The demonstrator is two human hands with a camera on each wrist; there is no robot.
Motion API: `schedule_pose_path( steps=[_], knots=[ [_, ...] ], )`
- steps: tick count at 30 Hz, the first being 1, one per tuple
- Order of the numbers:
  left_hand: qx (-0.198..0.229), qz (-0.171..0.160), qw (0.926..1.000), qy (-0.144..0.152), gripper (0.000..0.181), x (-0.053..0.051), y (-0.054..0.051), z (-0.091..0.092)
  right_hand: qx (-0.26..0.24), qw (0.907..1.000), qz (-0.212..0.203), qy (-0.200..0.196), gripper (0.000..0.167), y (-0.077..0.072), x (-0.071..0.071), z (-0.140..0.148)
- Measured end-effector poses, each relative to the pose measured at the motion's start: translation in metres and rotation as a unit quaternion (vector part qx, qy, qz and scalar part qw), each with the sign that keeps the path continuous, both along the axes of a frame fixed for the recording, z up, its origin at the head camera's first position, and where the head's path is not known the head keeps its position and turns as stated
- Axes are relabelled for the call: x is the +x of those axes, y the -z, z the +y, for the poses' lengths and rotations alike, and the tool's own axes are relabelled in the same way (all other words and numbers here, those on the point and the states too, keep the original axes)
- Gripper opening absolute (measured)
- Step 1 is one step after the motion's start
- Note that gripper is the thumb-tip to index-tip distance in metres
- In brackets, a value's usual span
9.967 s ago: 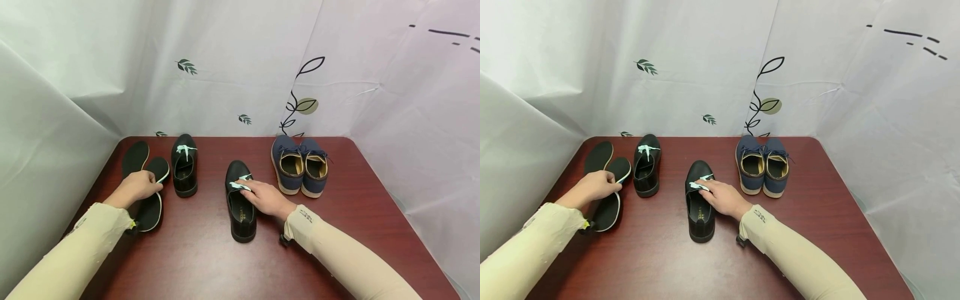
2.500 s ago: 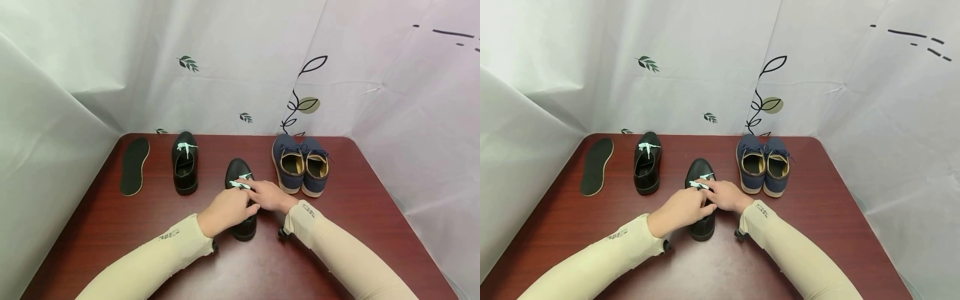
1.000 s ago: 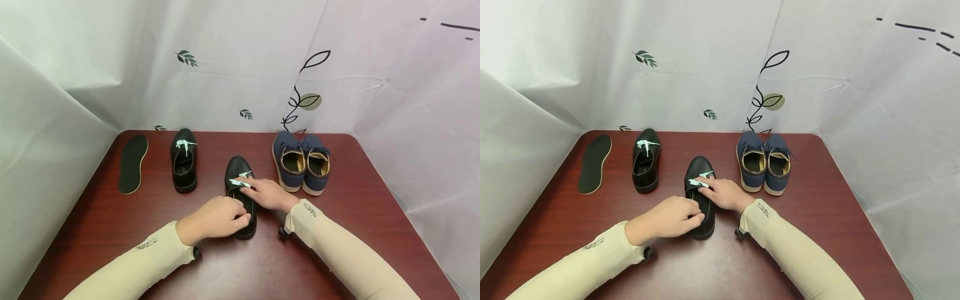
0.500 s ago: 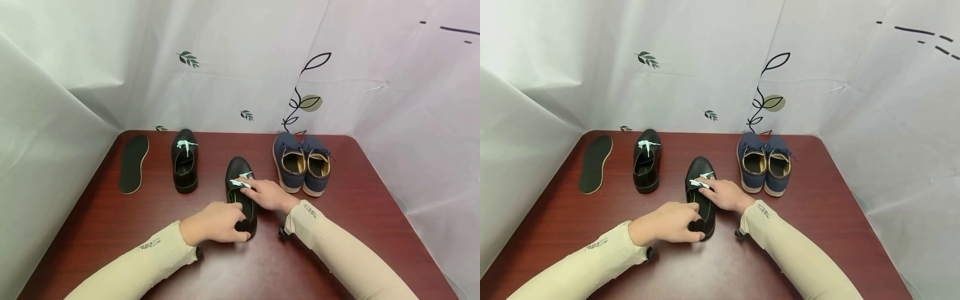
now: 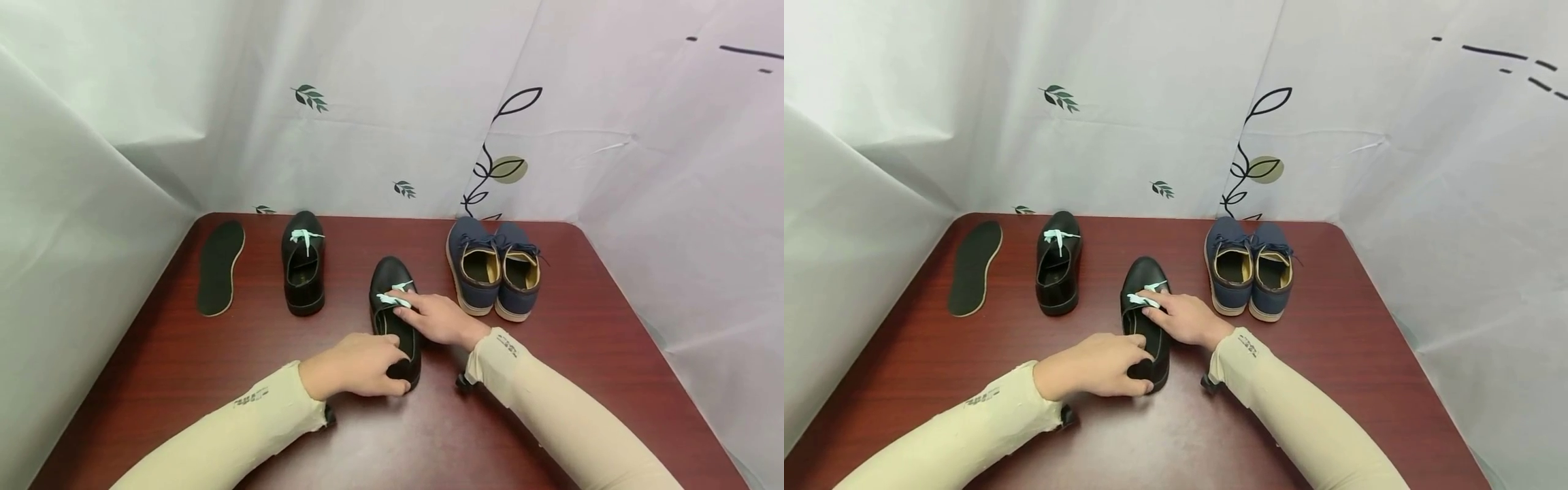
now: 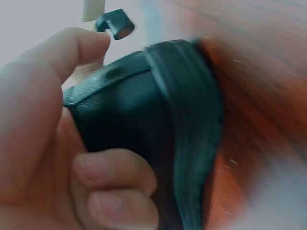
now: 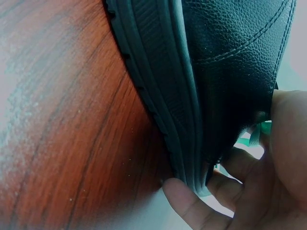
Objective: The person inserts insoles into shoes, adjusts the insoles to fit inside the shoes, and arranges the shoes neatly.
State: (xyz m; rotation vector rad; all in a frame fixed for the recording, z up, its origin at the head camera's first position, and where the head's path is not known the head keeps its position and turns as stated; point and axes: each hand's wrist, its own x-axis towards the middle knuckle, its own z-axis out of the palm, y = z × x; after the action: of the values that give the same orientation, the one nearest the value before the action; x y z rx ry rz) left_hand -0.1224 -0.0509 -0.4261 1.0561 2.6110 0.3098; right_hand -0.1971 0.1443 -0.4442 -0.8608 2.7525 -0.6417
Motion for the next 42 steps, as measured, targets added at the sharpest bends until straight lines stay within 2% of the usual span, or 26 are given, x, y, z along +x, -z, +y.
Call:
schedule_pose_path(
  steps=[4, 9, 17, 23, 25, 27, 30, 31, 33, 35, 37, 39, 40, 42],
  knots=[
    [-0.014, 0.001, 0.9999, -0.010, 0.020, -0.001, -0.003, 0.004, 0.002, 1.0000, 0.001, -0.003, 0.047, 0.000, 0.000, -0.002],
    [-0.007, 0.009, 0.9997, -0.021, 0.019, 0.001, -0.004, 0.005, 0.005, 1.0000, 0.006, 0.001, 0.047, 0.000, -0.001, -0.001],
    [0.013, 0.013, 0.9991, -0.038, 0.033, 0.009, 0.003, 0.002, 0.015, 0.9997, -0.008, -0.018, 0.053, 0.002, -0.001, -0.001],
    [0.017, 0.017, 0.9990, -0.037, 0.039, 0.012, 0.009, 0.002, 0.022, 0.9989, -0.015, -0.037, 0.062, 0.004, 0.003, 0.003],
    [0.020, 0.017, 0.9991, -0.032, 0.041, 0.012, 0.011, 0.001, 0.021, 0.9991, -0.004, -0.037, 0.066, 0.003, 0.007, 0.005],
    [0.035, 0.013, 0.9989, -0.027, 0.040, 0.012, 0.013, -0.003, 0.018, 0.9989, 0.025, -0.035, 0.068, 0.002, 0.012, 0.008],
    [0.101, 0.010, 0.9944, -0.030, 0.033, 0.011, 0.012, -0.011, 0.006, 0.9937, 0.106, -0.036, 0.064, -0.003, 0.021, 0.011],
    [0.139, 0.014, 0.9895, -0.040, 0.029, 0.010, 0.011, -0.014, 0.004, 0.9901, 0.136, -0.034, 0.059, -0.004, 0.025, 0.011],
    [0.228, 0.030, 0.9706, -0.070, 0.019, 0.008, 0.010, -0.022, -0.009, 0.9814, 0.189, -0.031, 0.047, -0.009, 0.034, 0.011],
    [0.315, 0.047, 0.9412, -0.114, 0.013, 0.003, 0.008, -0.029, -0.024, 0.9761, 0.214, -0.028, 0.034, -0.013, 0.044, 0.009],
    [0.379, 0.035, 0.9093, -0.169, 0.010, -0.002, 0.007, -0.034, -0.034, 0.9755, 0.215, -0.030, 0.024, -0.017, 0.056, 0.007],
    [0.409, -0.016, 0.8836, -0.228, 0.014, -0.008, 0.008, -0.038, -0.035, 0.9784, 0.200, -0.041, 0.022, -0.021, 0.067, 0.003],
    [0.419, -0.053, 0.8693, -0.258, 0.017, -0.011, 0.009, -0.039, -0.031, 0.9802, 0.189, -0.049, 0.024, -0.023, 0.072, 0.001],
    [0.432, -0.136, 0.8361, -0.310, 0.025, -0.017, 0.012, -0.041, -0.010, 0.9821, 0.175, -0.069, 0.032, -0.023, 0.080, -0.003]
  ],
)
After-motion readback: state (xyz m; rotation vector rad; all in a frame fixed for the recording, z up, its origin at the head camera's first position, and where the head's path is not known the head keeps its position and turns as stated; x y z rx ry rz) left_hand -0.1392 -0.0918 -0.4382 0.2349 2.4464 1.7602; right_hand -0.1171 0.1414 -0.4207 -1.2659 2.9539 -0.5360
